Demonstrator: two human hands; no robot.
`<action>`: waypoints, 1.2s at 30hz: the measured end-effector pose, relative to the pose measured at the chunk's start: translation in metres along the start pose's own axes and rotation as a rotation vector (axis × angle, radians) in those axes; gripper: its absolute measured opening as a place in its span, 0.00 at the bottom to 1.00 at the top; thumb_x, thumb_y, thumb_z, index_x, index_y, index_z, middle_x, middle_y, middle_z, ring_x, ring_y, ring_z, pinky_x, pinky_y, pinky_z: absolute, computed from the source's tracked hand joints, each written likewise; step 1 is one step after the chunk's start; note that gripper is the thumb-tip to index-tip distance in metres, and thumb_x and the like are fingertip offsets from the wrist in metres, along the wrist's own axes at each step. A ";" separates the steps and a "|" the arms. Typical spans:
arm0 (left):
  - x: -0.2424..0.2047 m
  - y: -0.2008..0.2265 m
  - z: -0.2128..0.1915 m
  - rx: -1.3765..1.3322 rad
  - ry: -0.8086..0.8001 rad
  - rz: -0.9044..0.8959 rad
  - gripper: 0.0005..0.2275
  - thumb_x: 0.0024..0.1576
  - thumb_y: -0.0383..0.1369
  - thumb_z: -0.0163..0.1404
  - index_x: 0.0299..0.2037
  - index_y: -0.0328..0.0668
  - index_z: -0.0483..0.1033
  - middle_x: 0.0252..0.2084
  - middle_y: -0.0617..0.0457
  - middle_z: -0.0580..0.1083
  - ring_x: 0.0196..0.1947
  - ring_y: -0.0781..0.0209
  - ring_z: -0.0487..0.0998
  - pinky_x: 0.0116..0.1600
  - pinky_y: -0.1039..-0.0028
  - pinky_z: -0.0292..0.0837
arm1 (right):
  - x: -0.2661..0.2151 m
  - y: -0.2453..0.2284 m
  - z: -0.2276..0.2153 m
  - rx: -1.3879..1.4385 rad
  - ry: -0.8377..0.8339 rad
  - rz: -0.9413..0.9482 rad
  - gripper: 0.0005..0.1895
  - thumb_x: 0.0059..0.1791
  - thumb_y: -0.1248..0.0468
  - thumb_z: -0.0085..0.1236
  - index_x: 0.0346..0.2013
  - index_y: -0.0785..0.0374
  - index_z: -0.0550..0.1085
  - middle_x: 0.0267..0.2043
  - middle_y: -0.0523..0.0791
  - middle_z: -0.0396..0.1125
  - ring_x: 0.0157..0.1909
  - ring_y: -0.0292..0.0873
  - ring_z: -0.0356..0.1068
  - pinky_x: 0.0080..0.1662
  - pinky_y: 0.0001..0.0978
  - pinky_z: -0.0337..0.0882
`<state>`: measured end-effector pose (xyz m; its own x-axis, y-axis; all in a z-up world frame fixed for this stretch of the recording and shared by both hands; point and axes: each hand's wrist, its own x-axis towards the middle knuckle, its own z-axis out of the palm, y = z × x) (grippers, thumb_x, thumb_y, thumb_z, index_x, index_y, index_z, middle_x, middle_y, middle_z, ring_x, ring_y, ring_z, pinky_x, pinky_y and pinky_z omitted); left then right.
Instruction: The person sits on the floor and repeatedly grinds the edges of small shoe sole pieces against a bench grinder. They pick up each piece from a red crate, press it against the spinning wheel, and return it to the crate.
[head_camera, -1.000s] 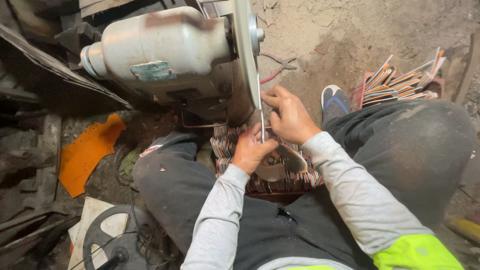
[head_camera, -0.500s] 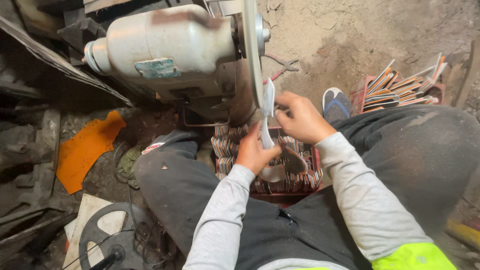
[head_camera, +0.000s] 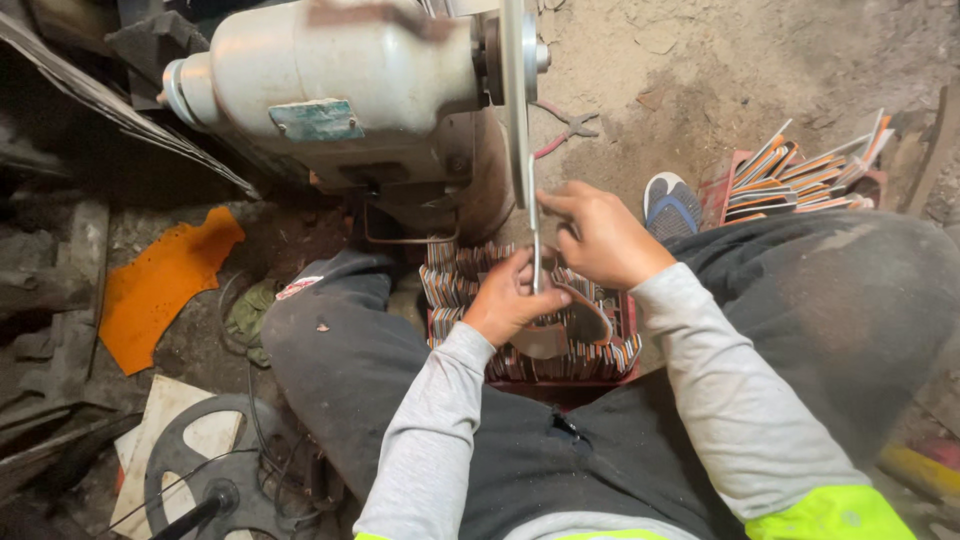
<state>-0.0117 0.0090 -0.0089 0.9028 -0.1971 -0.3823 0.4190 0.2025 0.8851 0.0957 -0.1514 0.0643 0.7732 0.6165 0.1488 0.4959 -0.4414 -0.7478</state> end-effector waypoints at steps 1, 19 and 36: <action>-0.001 0.002 0.002 -0.023 -0.011 0.029 0.29 0.53 0.24 0.62 0.65 0.31 0.66 0.40 0.51 0.72 0.40 0.66 0.75 0.46 0.75 0.74 | 0.000 0.000 -0.004 0.031 -0.015 0.035 0.24 0.43 0.72 0.50 0.54 0.71 0.74 0.44 0.58 0.69 0.45 0.61 0.71 0.49 0.47 0.70; -0.016 -0.001 0.010 0.530 0.220 -0.012 0.33 0.46 0.33 0.67 0.62 0.40 0.65 0.44 0.41 0.77 0.44 0.45 0.79 0.50 0.61 0.75 | -0.010 0.020 -0.004 0.059 -0.176 0.017 0.22 0.44 0.72 0.53 0.52 0.70 0.76 0.45 0.57 0.70 0.49 0.58 0.71 0.51 0.44 0.71; -0.009 0.015 0.023 0.278 0.291 0.195 0.29 0.45 0.31 0.63 0.60 0.38 0.70 0.43 0.48 0.80 0.39 0.60 0.82 0.42 0.66 0.78 | -0.008 0.010 0.001 0.280 -0.047 0.175 0.17 0.49 0.70 0.53 0.52 0.68 0.75 0.47 0.49 0.71 0.47 0.44 0.73 0.50 0.33 0.73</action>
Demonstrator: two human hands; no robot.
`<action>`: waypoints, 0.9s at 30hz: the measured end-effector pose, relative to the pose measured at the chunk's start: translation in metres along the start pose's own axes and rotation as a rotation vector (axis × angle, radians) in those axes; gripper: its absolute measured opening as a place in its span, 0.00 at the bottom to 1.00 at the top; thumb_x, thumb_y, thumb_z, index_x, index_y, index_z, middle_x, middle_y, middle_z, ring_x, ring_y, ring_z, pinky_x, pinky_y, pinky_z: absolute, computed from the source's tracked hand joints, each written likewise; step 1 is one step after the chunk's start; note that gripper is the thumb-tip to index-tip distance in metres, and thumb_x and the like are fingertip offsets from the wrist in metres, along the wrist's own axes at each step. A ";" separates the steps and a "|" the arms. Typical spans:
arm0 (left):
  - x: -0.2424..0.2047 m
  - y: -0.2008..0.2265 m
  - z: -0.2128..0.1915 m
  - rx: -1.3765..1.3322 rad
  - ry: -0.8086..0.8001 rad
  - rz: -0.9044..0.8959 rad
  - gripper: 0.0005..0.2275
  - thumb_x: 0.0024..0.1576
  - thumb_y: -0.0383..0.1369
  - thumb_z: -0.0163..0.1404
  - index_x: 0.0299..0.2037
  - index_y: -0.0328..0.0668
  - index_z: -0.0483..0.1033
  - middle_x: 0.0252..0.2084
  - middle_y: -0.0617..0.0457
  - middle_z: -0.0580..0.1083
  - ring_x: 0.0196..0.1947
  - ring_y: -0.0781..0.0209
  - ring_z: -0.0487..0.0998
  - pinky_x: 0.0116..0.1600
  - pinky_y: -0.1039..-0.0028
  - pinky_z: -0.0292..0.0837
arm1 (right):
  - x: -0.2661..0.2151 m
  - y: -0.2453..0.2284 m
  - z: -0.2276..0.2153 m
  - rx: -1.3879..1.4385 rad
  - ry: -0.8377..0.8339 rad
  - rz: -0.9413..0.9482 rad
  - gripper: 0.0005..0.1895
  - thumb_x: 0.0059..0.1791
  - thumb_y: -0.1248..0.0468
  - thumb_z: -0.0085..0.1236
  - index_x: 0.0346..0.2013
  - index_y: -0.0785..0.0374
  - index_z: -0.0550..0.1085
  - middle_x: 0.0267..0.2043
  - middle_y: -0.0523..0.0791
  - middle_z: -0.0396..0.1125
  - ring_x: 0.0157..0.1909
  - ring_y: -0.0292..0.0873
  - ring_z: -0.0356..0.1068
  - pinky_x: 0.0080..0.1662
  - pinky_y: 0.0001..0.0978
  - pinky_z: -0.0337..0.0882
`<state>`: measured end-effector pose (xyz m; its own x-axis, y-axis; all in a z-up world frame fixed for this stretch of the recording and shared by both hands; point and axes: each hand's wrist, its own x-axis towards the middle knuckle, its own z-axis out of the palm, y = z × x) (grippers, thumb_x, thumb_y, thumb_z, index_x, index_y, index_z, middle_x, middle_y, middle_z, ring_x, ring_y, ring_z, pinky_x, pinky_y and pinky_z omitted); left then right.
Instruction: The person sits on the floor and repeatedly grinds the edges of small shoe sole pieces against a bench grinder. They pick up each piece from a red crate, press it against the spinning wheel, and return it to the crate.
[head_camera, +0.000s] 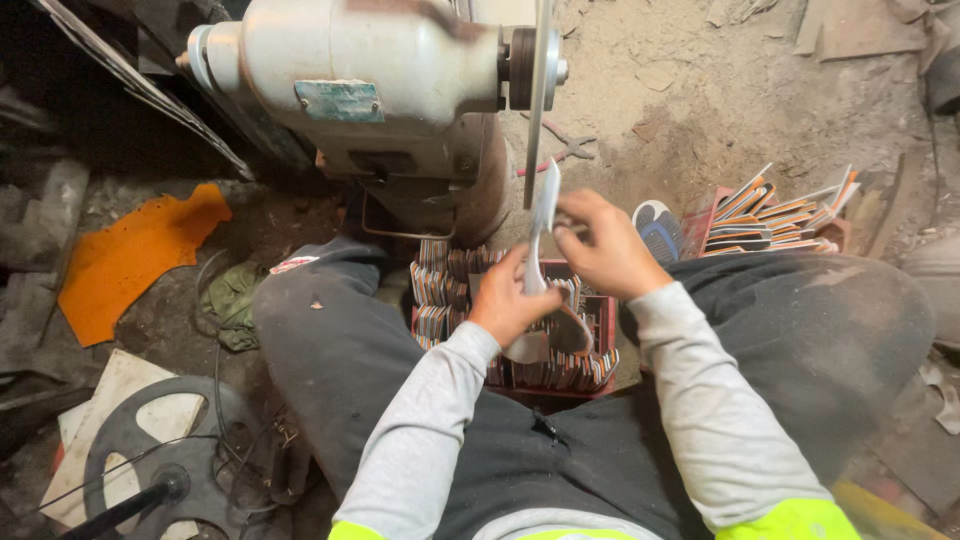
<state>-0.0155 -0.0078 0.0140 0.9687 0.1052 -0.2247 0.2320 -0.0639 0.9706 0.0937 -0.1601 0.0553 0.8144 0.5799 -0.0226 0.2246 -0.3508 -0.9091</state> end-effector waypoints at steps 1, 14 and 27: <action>0.010 0.000 -0.002 -0.181 -0.054 -0.065 0.28 0.46 0.30 0.60 0.60 0.37 0.70 0.43 0.50 0.79 0.37 0.63 0.80 0.37 0.67 0.77 | 0.009 -0.001 0.007 -0.053 0.046 -0.016 0.18 0.48 0.70 0.53 0.53 0.68 0.75 0.47 0.51 0.70 0.47 0.46 0.73 0.49 0.34 0.73; -0.015 0.000 -0.004 -0.064 -0.057 -0.103 0.30 0.48 0.31 0.66 0.60 0.36 0.65 0.44 0.48 0.79 0.41 0.61 0.80 0.45 0.71 0.79 | -0.002 0.011 -0.005 -0.136 -0.115 -0.177 0.23 0.42 0.74 0.50 0.52 0.71 0.76 0.53 0.55 0.70 0.55 0.54 0.71 0.55 0.41 0.70; -0.039 0.020 -0.002 0.507 -0.084 0.134 0.36 0.45 0.39 0.67 0.63 0.38 0.63 0.49 0.35 0.76 0.48 0.36 0.79 0.50 0.57 0.75 | -0.040 0.008 -0.019 0.347 -0.254 0.213 0.22 0.50 0.68 0.54 0.60 0.66 0.71 0.60 0.40 0.70 0.58 0.35 0.68 0.61 0.29 0.66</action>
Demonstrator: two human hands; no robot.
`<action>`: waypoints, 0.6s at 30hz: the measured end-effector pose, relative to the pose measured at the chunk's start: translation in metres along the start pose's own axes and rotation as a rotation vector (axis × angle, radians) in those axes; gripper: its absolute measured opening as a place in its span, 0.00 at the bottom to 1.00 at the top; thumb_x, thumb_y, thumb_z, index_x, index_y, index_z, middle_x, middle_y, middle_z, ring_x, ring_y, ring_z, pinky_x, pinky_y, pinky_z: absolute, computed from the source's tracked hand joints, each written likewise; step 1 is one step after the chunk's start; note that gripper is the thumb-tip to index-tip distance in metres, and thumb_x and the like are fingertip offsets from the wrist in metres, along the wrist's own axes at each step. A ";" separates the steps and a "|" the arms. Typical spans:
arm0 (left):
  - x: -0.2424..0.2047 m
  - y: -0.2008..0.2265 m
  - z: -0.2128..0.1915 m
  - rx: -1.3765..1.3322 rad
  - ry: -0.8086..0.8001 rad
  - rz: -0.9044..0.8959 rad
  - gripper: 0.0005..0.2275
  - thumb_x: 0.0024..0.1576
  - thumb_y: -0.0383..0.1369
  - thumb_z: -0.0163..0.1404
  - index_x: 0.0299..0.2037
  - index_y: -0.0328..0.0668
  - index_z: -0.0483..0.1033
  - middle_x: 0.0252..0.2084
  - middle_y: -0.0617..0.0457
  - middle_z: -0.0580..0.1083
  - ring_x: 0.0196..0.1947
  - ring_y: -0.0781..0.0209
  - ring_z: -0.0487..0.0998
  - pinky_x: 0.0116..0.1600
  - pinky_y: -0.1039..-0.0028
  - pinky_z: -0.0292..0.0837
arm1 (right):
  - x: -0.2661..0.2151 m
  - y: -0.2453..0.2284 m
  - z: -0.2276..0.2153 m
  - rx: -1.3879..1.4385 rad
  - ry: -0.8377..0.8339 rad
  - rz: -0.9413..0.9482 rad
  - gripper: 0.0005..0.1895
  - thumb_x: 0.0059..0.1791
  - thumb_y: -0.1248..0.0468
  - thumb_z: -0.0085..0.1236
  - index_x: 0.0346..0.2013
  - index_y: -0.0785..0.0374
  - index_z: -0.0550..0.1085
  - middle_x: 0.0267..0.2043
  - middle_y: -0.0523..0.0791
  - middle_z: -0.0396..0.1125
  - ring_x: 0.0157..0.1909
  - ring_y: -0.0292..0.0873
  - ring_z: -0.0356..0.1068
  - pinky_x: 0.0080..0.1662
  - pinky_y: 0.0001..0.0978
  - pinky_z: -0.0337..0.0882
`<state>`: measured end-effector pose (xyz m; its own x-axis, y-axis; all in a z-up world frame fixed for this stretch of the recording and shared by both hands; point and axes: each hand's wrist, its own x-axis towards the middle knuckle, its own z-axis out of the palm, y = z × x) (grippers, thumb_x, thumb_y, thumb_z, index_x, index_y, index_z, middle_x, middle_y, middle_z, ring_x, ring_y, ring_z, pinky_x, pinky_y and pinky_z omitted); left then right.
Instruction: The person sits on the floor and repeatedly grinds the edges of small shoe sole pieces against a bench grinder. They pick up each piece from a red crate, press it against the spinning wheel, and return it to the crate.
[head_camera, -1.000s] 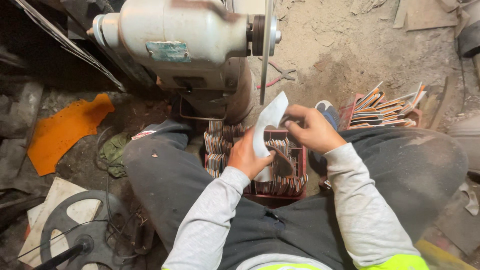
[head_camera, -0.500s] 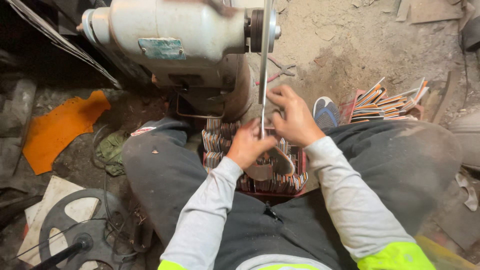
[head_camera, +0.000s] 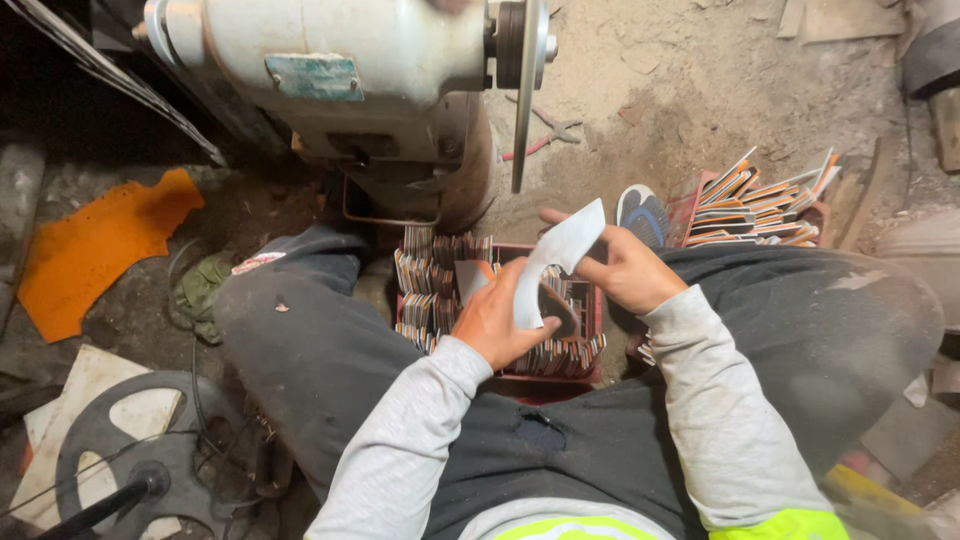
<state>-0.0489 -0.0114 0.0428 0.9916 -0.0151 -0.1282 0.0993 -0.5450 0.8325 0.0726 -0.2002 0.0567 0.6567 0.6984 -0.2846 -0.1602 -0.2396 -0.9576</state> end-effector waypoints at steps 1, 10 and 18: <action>0.001 -0.003 0.001 -0.070 -0.064 0.035 0.36 0.47 0.41 0.66 0.64 0.37 0.62 0.50 0.35 0.76 0.49 0.37 0.79 0.51 0.58 0.75 | -0.003 0.003 0.000 -0.003 0.001 0.007 0.22 0.50 0.67 0.56 0.59 0.66 0.71 0.57 0.41 0.72 0.58 0.35 0.69 0.61 0.29 0.67; 0.012 -0.041 -0.016 0.248 -0.323 -0.308 0.30 0.51 0.48 0.60 0.61 0.41 0.70 0.52 0.40 0.77 0.52 0.40 0.78 0.56 0.56 0.73 | 0.009 0.066 -0.010 -0.282 0.035 0.257 0.11 0.50 0.65 0.60 0.43 0.69 0.76 0.38 0.49 0.77 0.42 0.41 0.74 0.45 0.36 0.73; 0.012 -0.052 -0.005 0.245 -0.265 -0.294 0.30 0.52 0.45 0.59 0.64 0.43 0.68 0.54 0.37 0.75 0.53 0.38 0.76 0.56 0.55 0.72 | 0.036 0.130 0.012 -0.858 -0.070 0.307 0.16 0.44 0.61 0.63 0.45 0.60 0.80 0.42 0.54 0.76 0.47 0.56 0.76 0.50 0.43 0.73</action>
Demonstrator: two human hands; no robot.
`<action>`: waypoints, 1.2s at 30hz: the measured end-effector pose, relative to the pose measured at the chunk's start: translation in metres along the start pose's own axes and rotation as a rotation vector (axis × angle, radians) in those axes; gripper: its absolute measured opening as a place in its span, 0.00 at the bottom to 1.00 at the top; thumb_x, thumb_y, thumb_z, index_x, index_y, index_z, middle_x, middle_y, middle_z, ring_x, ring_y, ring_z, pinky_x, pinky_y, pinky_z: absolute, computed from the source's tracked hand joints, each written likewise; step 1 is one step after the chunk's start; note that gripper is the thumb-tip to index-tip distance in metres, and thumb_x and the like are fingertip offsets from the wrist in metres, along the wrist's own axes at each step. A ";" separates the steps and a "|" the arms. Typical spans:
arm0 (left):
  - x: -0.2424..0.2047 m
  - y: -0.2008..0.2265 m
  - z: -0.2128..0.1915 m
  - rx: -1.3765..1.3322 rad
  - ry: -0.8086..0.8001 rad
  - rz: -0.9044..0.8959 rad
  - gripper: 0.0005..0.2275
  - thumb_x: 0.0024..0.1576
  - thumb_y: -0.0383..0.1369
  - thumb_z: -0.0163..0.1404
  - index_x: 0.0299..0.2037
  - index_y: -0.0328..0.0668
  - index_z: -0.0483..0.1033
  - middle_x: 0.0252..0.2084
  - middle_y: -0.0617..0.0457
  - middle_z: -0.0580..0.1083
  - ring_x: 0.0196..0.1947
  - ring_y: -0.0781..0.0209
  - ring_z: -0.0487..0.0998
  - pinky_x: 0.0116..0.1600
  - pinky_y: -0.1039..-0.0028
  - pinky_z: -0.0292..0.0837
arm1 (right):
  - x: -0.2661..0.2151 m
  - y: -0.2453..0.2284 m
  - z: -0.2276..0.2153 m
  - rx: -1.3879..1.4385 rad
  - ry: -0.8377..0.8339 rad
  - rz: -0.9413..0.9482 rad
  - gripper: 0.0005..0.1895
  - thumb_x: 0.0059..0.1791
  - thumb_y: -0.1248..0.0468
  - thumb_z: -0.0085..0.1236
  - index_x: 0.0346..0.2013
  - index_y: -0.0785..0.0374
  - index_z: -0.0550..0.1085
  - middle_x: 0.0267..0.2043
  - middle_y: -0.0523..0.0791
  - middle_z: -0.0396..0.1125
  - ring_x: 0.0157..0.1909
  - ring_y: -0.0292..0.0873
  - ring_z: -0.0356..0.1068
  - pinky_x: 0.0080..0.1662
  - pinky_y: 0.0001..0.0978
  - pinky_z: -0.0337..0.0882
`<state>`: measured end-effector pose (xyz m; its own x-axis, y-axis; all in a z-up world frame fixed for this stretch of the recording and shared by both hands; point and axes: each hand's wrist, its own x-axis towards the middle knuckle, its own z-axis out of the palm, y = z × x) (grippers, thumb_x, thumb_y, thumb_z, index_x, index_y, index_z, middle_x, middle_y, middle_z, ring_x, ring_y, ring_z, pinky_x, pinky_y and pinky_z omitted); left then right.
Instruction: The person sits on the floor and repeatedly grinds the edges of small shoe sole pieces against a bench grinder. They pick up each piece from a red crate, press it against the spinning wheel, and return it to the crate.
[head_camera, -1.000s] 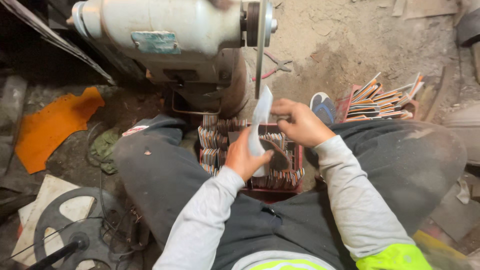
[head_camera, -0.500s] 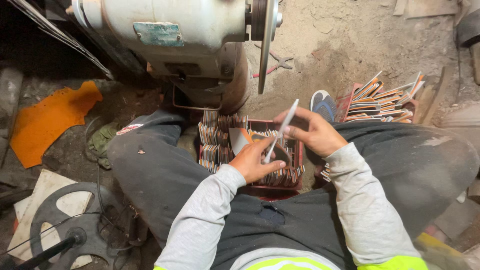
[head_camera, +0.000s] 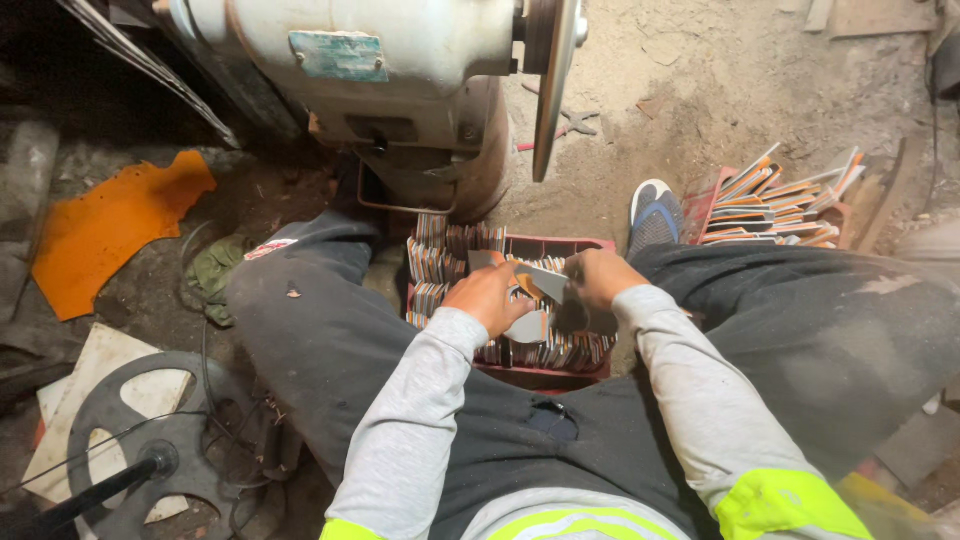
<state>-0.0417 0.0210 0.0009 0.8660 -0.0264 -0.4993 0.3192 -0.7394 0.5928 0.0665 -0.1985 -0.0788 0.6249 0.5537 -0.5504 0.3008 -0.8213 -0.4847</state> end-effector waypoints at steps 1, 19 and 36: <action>0.001 0.000 0.000 -0.008 -0.001 0.007 0.30 0.52 0.45 0.59 0.64 0.43 0.68 0.54 0.37 0.75 0.53 0.37 0.76 0.56 0.55 0.72 | 0.005 0.000 0.006 0.051 0.027 0.014 0.16 0.44 0.62 0.62 0.46 0.61 0.79 0.42 0.55 0.76 0.46 0.56 0.76 0.50 0.43 0.74; 0.024 -0.016 0.024 0.037 0.000 0.021 0.25 0.52 0.45 0.60 0.56 0.42 0.74 0.49 0.38 0.78 0.51 0.40 0.79 0.55 0.56 0.74 | 0.018 0.026 0.070 -0.035 0.065 0.067 0.21 0.40 0.60 0.65 0.46 0.63 0.77 0.46 0.58 0.74 0.53 0.60 0.73 0.55 0.47 0.72; -0.031 0.019 0.038 -1.585 0.261 -0.014 0.21 0.62 0.33 0.50 0.65 0.40 0.63 0.48 0.46 0.74 0.45 0.55 0.76 0.44 0.62 0.79 | -0.155 -0.123 -0.008 0.355 0.518 -0.499 0.24 0.53 0.64 0.52 0.64 0.68 0.65 0.57 0.59 0.69 0.57 0.60 0.71 0.55 0.44 0.70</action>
<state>-0.0769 -0.0179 0.0041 0.8456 0.2069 -0.4921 0.2412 0.6743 0.6980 -0.0618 -0.1845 0.0716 0.7580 0.6388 0.1316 0.4404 -0.3526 -0.8257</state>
